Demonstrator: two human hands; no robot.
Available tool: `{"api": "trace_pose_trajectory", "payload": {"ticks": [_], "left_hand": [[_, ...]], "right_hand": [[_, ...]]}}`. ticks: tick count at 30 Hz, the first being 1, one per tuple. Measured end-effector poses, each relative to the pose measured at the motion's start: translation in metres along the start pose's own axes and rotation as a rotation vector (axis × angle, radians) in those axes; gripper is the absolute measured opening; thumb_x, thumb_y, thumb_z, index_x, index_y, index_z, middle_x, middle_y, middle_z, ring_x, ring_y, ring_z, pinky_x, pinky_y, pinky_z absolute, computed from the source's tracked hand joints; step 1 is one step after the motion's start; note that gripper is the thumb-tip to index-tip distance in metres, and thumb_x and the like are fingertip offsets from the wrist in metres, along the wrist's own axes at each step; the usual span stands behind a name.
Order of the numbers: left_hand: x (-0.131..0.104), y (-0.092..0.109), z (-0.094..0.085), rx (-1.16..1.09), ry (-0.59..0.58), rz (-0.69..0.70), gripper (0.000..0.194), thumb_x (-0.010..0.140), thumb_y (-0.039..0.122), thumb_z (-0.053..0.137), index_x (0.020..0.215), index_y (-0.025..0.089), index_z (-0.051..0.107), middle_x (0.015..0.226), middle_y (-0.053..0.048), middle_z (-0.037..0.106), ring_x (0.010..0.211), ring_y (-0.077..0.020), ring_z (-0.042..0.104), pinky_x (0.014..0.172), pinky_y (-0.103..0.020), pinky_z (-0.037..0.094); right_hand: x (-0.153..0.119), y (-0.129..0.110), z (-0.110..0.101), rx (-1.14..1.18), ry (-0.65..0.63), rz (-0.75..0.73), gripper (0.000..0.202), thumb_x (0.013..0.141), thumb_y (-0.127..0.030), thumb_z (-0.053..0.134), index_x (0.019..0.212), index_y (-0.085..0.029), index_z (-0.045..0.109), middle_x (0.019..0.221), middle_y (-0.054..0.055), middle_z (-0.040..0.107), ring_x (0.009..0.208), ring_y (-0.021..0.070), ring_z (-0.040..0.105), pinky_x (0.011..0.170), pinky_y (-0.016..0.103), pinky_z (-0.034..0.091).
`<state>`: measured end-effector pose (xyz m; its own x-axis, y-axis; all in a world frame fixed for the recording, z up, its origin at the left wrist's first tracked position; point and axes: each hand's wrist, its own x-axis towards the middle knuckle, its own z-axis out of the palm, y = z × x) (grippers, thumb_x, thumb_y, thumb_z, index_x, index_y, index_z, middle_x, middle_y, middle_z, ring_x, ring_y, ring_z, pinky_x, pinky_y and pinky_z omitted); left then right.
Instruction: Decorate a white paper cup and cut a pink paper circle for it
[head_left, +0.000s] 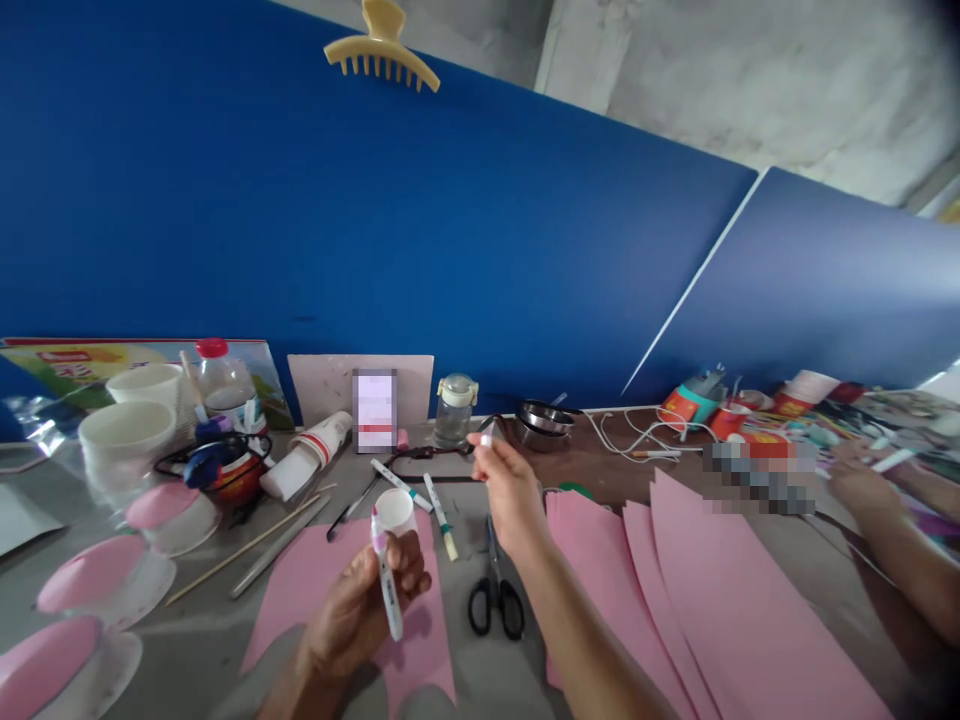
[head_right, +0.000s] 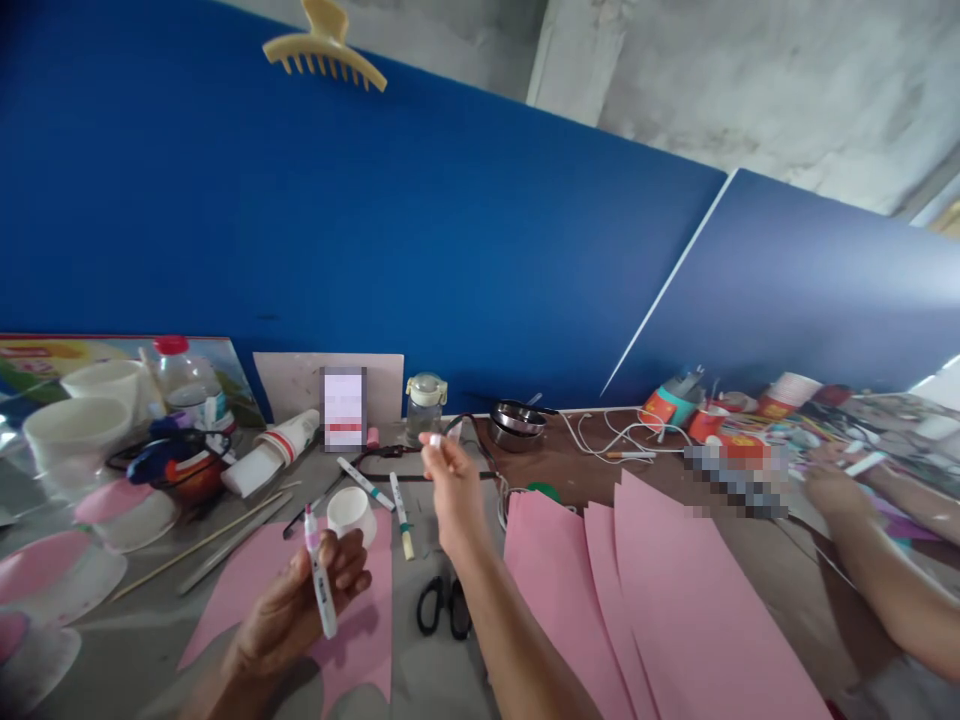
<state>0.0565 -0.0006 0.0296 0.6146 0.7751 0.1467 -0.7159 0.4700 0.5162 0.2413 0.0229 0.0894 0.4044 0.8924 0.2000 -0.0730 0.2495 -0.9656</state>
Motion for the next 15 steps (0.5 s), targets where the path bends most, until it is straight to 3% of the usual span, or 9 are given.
{"api": "trace_pose_trajectory", "payload": {"ticks": [5,8,11,13,15], "left_hand": [[-0.004,0.005,0.005,0.078,0.066,-0.011,0.025,0.071,0.038,0.077,0.071,0.015,0.067,0.066,0.002,0.046,0.06,-0.0094,0.047,0.071,-0.029,0.045],[-0.002,0.005,0.008,0.095,0.147,-0.006,0.024,0.068,0.036,0.08,0.071,0.016,0.068,0.064,0.003,0.05,0.057,-0.0085,0.048,0.072,-0.029,0.046],[0.001,0.005,0.005,0.098,0.209,0.03,0.026,0.065,0.036,0.082,0.072,0.015,0.068,0.06,0.003,0.052,0.055,-0.0078,0.049,0.072,-0.028,0.048],[0.003,0.006,0.0,0.083,0.254,0.072,0.028,0.064,0.037,0.083,0.074,0.015,0.069,0.06,0.003,0.055,0.056,-0.0087,0.052,0.072,-0.029,0.05],[0.003,0.007,-0.009,0.064,0.324,0.135,0.028,0.064,0.036,0.083,0.078,0.016,0.069,0.063,0.003,0.058,0.06,-0.0104,0.056,0.069,-0.027,0.051]], "right_hand": [[-0.012,0.038,0.011,-0.88,-0.421,-0.173,0.016,0.08,-0.017,0.054,0.079,-0.018,0.069,0.08,0.006,0.07,0.076,0.0199,0.061,0.07,0.03,0.041],[-0.021,0.049,0.008,-1.241,-0.534,-0.221,0.012,0.077,-0.014,0.056,0.078,-0.018,0.068,0.082,0.009,0.071,0.082,0.0235,0.063,0.079,0.035,0.041],[-0.029,0.04,0.008,-1.237,-0.573,-0.312,0.026,0.078,-0.014,0.056,0.102,-0.017,0.065,0.094,0.011,0.07,0.088,0.0246,0.063,0.081,0.035,0.043],[-0.035,0.022,0.011,-1.102,-0.61,-0.407,0.051,0.079,-0.01,0.053,0.13,-0.017,0.049,0.101,0.009,0.068,0.09,0.0226,0.062,0.081,0.032,0.045],[-0.043,0.003,0.015,-1.053,-0.703,-0.521,0.065,0.082,-0.008,0.049,0.143,-0.021,0.033,0.102,0.007,0.066,0.089,0.0217,0.06,0.08,0.031,0.045]]}}
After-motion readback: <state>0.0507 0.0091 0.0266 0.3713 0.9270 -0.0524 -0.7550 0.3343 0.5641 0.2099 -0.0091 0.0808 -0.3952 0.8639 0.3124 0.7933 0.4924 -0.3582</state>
